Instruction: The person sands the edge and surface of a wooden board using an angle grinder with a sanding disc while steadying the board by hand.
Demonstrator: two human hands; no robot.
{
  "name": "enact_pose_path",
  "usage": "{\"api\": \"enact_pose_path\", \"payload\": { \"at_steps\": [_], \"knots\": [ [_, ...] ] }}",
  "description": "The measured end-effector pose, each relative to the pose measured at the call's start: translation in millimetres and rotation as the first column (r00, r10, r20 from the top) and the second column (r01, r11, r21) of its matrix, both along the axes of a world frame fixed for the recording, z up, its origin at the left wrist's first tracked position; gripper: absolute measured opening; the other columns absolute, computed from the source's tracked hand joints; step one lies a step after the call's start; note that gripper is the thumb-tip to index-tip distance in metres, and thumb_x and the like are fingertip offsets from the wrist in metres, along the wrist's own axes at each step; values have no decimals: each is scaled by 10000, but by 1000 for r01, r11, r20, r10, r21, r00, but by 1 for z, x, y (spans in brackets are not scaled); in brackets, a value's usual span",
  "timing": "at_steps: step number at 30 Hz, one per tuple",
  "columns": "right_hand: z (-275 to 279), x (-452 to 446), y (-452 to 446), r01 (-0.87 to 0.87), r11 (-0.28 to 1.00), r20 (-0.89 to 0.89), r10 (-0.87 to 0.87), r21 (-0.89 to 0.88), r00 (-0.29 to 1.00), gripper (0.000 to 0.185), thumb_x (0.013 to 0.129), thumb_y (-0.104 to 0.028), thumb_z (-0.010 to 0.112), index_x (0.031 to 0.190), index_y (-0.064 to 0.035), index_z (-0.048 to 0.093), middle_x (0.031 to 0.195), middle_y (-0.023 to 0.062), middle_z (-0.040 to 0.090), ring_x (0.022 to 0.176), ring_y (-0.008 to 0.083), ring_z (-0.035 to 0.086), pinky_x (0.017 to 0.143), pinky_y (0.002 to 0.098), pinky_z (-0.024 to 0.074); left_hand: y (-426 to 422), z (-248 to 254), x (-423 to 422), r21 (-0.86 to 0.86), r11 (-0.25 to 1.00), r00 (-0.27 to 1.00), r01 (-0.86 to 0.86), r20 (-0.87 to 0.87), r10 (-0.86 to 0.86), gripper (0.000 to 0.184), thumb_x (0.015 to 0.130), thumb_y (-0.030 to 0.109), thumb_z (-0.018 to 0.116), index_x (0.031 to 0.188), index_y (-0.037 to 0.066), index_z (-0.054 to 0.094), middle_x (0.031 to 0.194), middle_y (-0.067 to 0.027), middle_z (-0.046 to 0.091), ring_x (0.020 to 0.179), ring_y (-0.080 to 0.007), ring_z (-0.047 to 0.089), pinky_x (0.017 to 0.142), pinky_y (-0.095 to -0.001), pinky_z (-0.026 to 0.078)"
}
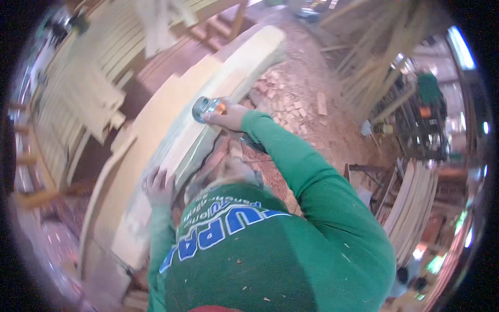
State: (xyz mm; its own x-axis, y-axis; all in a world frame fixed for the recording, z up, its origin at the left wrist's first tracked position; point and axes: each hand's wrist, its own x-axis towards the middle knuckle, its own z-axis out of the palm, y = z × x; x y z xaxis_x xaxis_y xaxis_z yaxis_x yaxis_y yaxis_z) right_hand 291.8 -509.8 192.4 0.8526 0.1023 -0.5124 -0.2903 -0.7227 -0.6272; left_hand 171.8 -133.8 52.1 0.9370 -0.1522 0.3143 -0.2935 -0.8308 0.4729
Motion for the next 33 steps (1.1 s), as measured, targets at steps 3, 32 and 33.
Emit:
{"api": "enact_pose_path", "payload": {
  "at_steps": [3,32,33],
  "knots": [
    [-36,25,-52,165,986,64,-167,28,984,1119,858,-797,666,1597,0,399,1436,290,624,1354,390,612,1137,426,474,-3,2,0,25,1000,999,-3,35,2,289,809,304,877,1037,151,788,1222,-78,740,1140,-314,652,1014,-490,474],
    [-33,34,-76,206,979,56,-206,11,977,1073,882,-753,689,1595,-8,390,1417,273,645,1325,361,641,1133,436,482,-13,15,10,40,975,964,-217,-149,221,308,837,367,854,767,161,637,905,-20,660,902,-275,638,859,-466,469],
    [-44,45,-92,258,966,69,-257,-15,964,1075,883,-764,681,1596,-11,395,1428,274,636,1339,369,629,1145,437,470,-12,14,9,44,974,963,-223,-147,227,306,846,367,846,767,159,635,904,-23,658,898,-276,637,854,-469,468]
  ]
}}
